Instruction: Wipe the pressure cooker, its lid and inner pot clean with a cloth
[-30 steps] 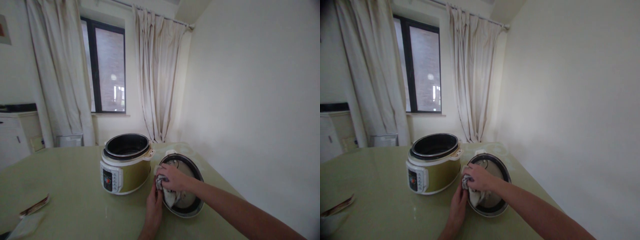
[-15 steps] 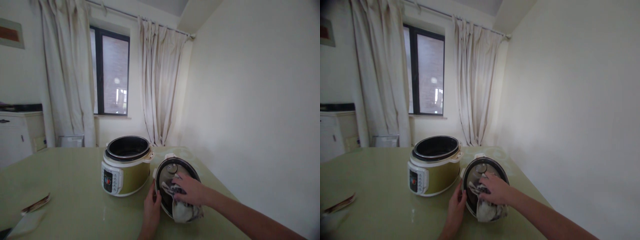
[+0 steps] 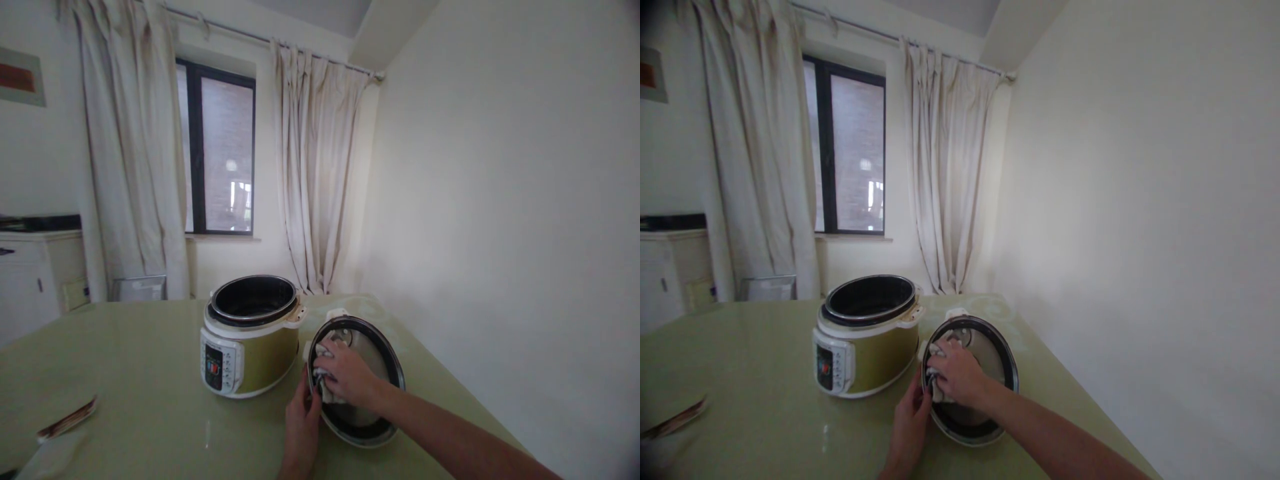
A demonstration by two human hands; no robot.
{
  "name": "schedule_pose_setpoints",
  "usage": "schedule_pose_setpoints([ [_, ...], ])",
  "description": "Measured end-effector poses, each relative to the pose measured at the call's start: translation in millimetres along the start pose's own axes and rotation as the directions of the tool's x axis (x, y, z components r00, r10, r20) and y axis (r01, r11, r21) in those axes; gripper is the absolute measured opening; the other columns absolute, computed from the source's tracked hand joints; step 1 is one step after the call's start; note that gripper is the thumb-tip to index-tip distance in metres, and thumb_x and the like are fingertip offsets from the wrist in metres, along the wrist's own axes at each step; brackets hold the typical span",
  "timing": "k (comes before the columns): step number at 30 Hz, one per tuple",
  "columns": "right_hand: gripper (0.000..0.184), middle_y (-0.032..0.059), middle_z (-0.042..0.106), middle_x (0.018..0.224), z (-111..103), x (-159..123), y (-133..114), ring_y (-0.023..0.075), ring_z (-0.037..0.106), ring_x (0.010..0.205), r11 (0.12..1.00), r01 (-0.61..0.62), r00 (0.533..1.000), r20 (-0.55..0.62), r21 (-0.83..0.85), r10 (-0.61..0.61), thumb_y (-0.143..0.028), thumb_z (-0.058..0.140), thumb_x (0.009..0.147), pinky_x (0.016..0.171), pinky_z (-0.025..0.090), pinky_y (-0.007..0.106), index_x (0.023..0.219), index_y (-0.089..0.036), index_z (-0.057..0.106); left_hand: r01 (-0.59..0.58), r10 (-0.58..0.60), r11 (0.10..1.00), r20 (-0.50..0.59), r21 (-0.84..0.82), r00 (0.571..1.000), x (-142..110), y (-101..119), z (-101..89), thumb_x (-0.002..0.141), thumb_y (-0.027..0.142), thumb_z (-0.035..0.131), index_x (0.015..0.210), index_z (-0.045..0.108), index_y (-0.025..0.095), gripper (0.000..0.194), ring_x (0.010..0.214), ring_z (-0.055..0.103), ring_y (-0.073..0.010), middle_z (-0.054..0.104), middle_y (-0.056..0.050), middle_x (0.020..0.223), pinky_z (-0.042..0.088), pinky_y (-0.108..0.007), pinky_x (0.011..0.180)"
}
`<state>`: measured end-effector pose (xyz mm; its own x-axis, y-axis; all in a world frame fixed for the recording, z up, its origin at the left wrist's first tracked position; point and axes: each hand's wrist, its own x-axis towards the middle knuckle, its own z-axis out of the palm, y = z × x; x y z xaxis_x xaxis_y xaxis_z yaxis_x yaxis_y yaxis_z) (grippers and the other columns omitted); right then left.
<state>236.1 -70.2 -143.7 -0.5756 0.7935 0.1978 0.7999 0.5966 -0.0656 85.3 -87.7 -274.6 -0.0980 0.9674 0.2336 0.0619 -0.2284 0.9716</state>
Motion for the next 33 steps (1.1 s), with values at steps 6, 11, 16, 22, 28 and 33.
schedule_pose_setpoints([
  [6,0.027,0.0084,0.063,0.123,-0.8,-19.0,12.1,0.0289,0.061,0.111,0.995,0.096,0.980,0.180,-0.020,-0.091,-0.038,0.073,0.082,0.095,0.050,0.040,0.107,-0.026,0.076,0.004,-0.003,0.998,-0.019,0.055,1.000,-0.4,-0.6,-1.5,0.090,0.048,0.053,0.147,0.060,0.010,0.069,0.131,0.065,-0.0306,0.068,-0.015,0.143,0.050,-0.037,0.109],
  [11,0.028,0.0092,0.067,0.121,-16.7,-51.6,43.8,0.0332,0.062,0.114,0.963,0.181,0.924,0.370,-0.198,-0.097,-0.032,0.078,0.077,0.090,0.050,0.041,0.103,-0.026,0.078,0.016,-0.014,0.997,-0.018,0.078,1.000,-1.1,4.1,-1.1,0.092,0.050,0.052,0.150,0.057,0.009,0.071,0.123,0.070,-0.0319,0.071,-0.016,0.138,0.053,-0.038,0.105],
  [16,0.020,0.0140,0.068,0.122,-49.7,-33.9,72.5,0.0344,0.061,0.116,0.898,0.103,0.968,0.252,-0.427,0.009,-0.021,0.066,0.089,0.088,0.050,0.043,0.105,-0.022,0.077,-0.006,0.006,0.998,0.000,0.056,1.000,0.3,3.5,-0.4,0.092,0.051,0.053,0.150,0.058,0.011,0.070,0.130,0.066,-0.0328,0.070,-0.016,0.140,0.048,-0.041,0.113],
  [22,0.022,0.0169,0.067,0.125,-43.8,20.8,57.7,0.0335,0.062,0.113,0.859,0.093,0.996,0.058,-0.504,-0.074,-0.023,0.062,0.095,0.086,0.053,0.043,0.113,-0.019,0.072,-0.058,0.056,0.996,0.034,0.061,0.998,1.5,4.4,-1.0,0.094,0.048,0.053,0.149,0.059,0.014,0.065,0.144,0.054,-0.0300,0.059,-0.014,0.153,0.041,-0.041,0.120],
  [28,0.030,0.0141,0.067,0.122,10.2,21.3,11.4,0.0290,0.064,0.107,0.975,0.012,0.998,-0.050,-0.222,-0.023,-0.038,0.062,0.094,0.084,0.053,0.038,0.118,-0.020,0.070,-0.037,0.034,0.997,0.053,0.067,0.998,-0.2,4.6,-2.0,0.096,0.048,0.049,0.152,0.055,0.012,0.067,0.135,0.063,-0.0300,0.062,-0.016,0.149,0.051,-0.039,0.111],
  [33,0.028,0.0084,0.068,0.111,26.8,-25.1,6.8,0.0244,0.066,0.095,0.998,-0.030,0.999,0.043,-0.059,0.033,-0.043,0.065,0.088,0.080,0.052,0.033,0.107,-0.024,0.072,-0.025,0.024,0.998,0.013,0.061,1.000,-0.4,-0.6,-0.6,0.093,0.046,0.051,0.150,0.057,0.010,0.068,0.136,0.062,-0.0307,0.063,-0.016,0.148,0.049,-0.039,0.113],
])
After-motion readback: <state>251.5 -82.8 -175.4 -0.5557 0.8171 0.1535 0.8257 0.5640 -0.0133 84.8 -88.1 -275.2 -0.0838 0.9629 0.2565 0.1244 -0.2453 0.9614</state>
